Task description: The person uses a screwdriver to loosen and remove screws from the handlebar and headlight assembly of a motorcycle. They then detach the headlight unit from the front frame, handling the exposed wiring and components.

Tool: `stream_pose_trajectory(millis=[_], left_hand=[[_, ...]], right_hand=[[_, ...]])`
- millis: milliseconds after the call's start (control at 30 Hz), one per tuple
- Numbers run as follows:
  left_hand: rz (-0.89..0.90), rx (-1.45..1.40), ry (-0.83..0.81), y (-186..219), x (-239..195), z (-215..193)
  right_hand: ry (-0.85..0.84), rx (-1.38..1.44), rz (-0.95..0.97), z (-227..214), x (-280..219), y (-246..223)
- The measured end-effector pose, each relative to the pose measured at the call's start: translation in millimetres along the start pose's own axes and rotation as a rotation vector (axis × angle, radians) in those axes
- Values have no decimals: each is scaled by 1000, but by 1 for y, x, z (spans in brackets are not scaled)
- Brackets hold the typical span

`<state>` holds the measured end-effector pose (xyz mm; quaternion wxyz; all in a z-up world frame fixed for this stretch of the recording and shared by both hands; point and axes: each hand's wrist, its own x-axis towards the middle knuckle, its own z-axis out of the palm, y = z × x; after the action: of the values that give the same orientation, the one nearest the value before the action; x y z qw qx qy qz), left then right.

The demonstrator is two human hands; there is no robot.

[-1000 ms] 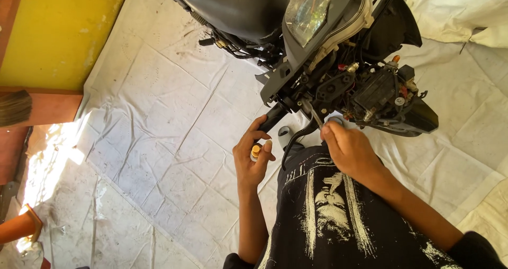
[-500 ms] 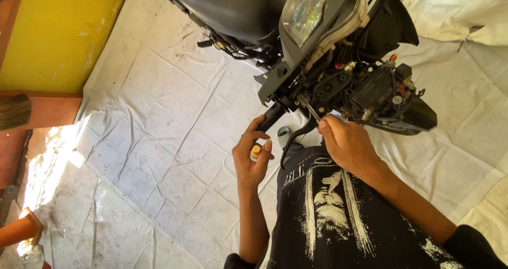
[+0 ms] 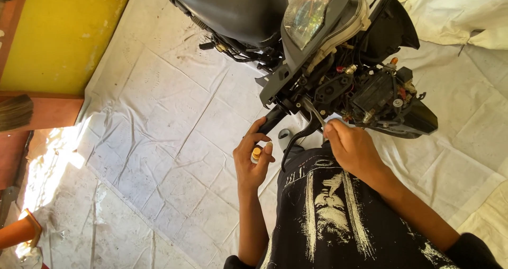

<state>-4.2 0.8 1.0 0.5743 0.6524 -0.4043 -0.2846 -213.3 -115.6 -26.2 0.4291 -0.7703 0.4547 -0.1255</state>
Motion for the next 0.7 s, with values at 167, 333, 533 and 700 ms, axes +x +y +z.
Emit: stream_pose_trajectory(millis=[167,333,533,700], left_hand=[[16,58,3,1,1,0],[21,81,14,3,-2,2],[-6,40,0,-1,0,0],[11,74,-2,5,1,0]], right_hand=[[-58,-11,17,14,-5,10],[-33,53,43,7,0,0],[-74,-65,57,-3,-6,-6],[-10,15,16,3,-13,-9]])
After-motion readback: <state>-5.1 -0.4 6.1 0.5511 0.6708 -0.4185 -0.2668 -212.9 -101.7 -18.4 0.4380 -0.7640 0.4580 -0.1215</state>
